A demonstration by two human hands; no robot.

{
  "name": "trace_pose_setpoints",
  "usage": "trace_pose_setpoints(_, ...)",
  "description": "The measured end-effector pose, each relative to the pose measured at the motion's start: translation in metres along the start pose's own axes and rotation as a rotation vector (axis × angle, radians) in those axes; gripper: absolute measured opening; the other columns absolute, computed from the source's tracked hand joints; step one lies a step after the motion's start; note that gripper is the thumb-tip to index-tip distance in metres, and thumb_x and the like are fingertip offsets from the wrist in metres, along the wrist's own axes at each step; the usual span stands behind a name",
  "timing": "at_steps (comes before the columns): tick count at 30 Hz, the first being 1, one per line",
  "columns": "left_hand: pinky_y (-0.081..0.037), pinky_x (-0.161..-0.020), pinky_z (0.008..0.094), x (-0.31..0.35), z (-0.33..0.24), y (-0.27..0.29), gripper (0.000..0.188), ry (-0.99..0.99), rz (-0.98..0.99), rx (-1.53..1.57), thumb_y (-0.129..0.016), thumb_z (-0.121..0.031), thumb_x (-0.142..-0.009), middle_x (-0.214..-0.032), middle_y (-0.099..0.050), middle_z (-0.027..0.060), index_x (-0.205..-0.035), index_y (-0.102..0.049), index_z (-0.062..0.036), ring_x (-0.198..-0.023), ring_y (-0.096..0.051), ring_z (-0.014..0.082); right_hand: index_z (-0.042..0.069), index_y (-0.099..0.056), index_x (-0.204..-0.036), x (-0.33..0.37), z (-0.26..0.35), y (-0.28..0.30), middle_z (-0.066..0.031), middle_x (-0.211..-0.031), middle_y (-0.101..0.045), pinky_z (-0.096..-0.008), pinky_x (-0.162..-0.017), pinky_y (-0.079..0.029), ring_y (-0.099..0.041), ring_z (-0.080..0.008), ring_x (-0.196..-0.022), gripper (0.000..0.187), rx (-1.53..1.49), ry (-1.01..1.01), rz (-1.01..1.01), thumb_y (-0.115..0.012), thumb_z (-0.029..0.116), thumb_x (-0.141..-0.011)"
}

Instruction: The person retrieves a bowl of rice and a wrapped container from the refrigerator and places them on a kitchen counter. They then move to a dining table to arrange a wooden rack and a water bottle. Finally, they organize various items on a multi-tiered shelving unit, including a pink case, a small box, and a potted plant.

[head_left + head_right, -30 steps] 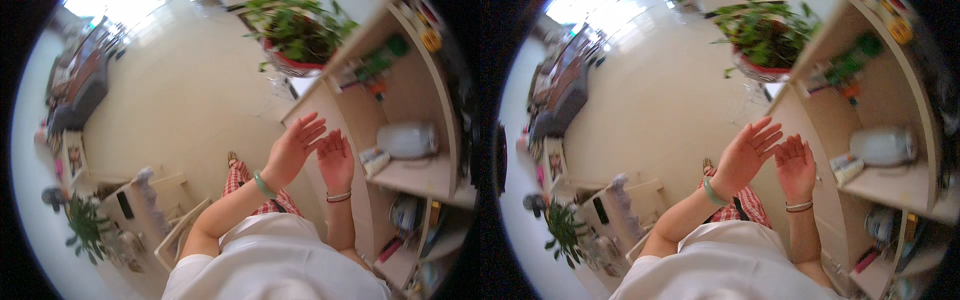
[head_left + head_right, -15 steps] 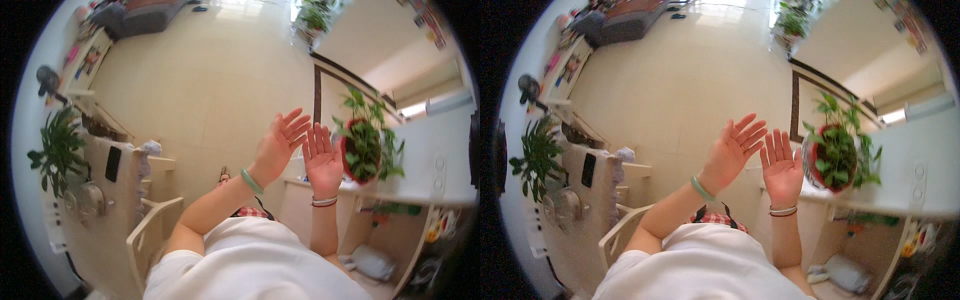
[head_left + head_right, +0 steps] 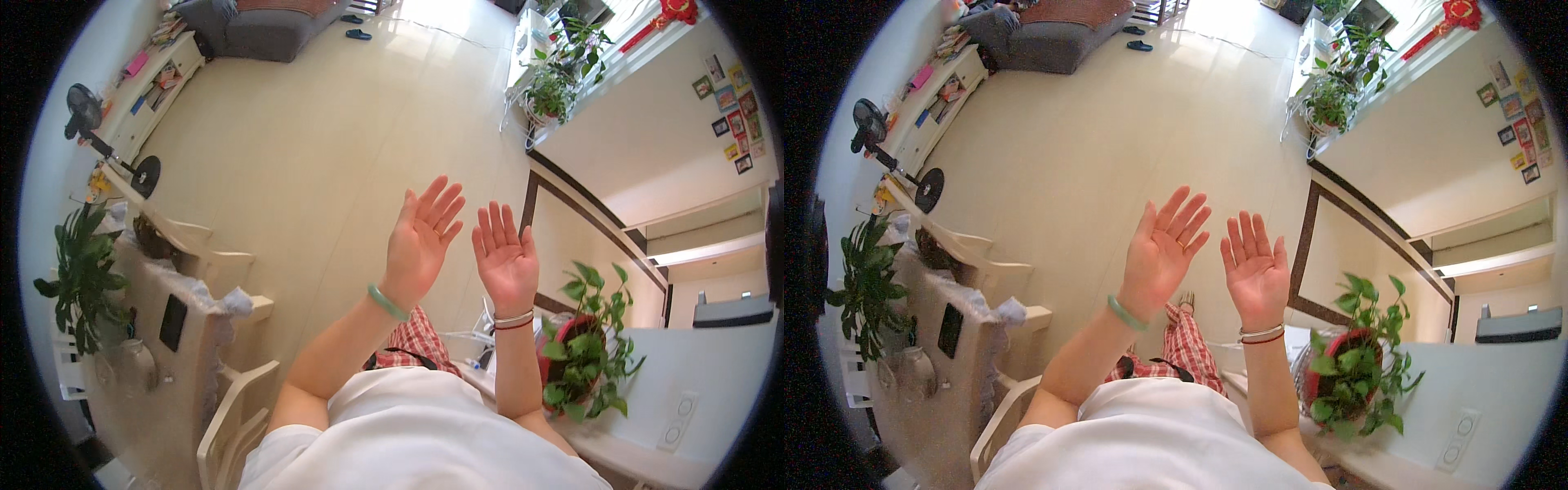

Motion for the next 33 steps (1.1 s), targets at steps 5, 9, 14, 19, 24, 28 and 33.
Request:
trace_pose_setpoints(5,-0.031,-0.109,0.0416,-0.095,0.003,-0.021,0.053,-0.047,0.009,0.008,-0.028,-0.047,-0.103,-0.143,-0.046,0.0077,-0.141,-0.043,-0.0135,-0.133,-0.041,0.0226,0.003,-0.049,-0.133,-0.099,0.047,-0.009,-0.0125,-0.140,-0.049,-0.0440,-0.110,-0.033,-0.042,-0.0276,-0.133,0.048,0.021,-0.068,0.048,-0.031,0.037,-0.104)
trace_pose_setpoints(9,-0.031,-0.109,0.0425,-0.165,0.001,-0.043,0.051,-0.098,-0.026,-0.005,-0.028,-0.045,-0.103,-0.143,-0.046,0.0085,-0.140,-0.044,-0.0133,-0.133,-0.040,0.0233,0.003,-0.049,-0.133,-0.170,0.084,-0.023,-0.0118,-0.140,-0.049,-0.0434,-0.110,-0.033,-0.042,-0.0274,-0.133,0.048,0.061,-0.115,0.020,-0.031,0.036,-0.104)
trace_pose_setpoints(14,-0.031,-0.109,0.0430,-0.247,-0.014,-0.054,0.051,-0.162,-0.100,0.002,-0.028,-0.043,-0.104,-0.143,-0.046,0.0093,-0.140,-0.045,-0.0121,-0.133,-0.040,0.0240,0.003,-0.050,-0.133,-0.262,0.104,-0.044,-0.0117,-0.140,-0.049,-0.0424,-0.110,-0.033,-0.042,-0.0271,-0.133,0.047,0.071,-0.169,0.010,-0.032,0.036,-0.104)
trace_pose_setpoints(19,-0.032,-0.110,0.0430,-0.347,-0.036,-0.050,0.051,-0.168,-0.129,0.018,-0.027,-0.043,-0.104,-0.143,-0.047,0.0102,-0.140,-0.045,-0.0111,-0.134,-0.041,0.0246,0.003,-0.050,-0.132,-0.362,0.112,-0.056,-0.0129,-0.140,-0.049,-0.0420,-0.110,-0.033,-0.042,-0.0278,-0.132,0.047,0.039,-0.225,0.012,-0.034,0.037,-0.103)
trace_pose_setpoints(24,-0.032,-0.110,0.0426,-0.465,-0.074,-0.052,0.051,-0.122,-0.117,0.013,-0.027,-0.042,-0.104,-0.143,-0.047,0.0109,-0.139,-0.045,-0.0101,-0.134,-0.041,0.0250,0.003,-0.051,-0.131,-0.475,0.118,-0.076,-0.0143,-0.139,-0.050,-0.0429,-0.110,-0.034,-0.043,-0.0290,-0.131,0.046,0.002,-0.205,-0.009,-0.035,0.036,-0.103)
trace_pose_setpoints(28,-0.032,-0.110,0.0429,-0.564,-0.116,-0.059,0.050,-0.091,-0.083,-0.011,-0.028,-0.042,-0.104,-0.143,-0.047,0.0110,-0.139,-0.045,-0.0100,-0.133,-0.041,0.0248,0.003,-0.051,-0.131,-0.570,0.126,-0.106,-0.0146,-0.138,-0.050,-0.0429,-0.110,-0.035,-0.044,-0.0292,-0.131,0.046,0.002,-0.152,-0.029,-0.036,0.036,-0.103)
trace_pose_setpoints(33,-0.032,-0.110,0.0424,-0.674,-0.158,-0.080,0.050,-0.006,-0.064,-0.035,-0.028,-0.041,-0.104,-0.143,-0.047,0.0109,-0.139,-0.045,-0.0100,-0.133,-0.041,0.0243,0.003,-0.051,-0.130,-0.669,0.145,-0.139,-0.0144,-0.138,-0.051,-0.0433,-0.109,-0.036,-0.045,-0.0291,-0.130,0.045,-0.040,-0.049,-0.043,-0.037,0.036,-0.103)
Point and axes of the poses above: each hand's wrist, its own x-axis away from the middle knuckle, its own y-axis out of the back of the hand, z = x × y, the point moved 1 cm from there along -x, towards the middle knuckle
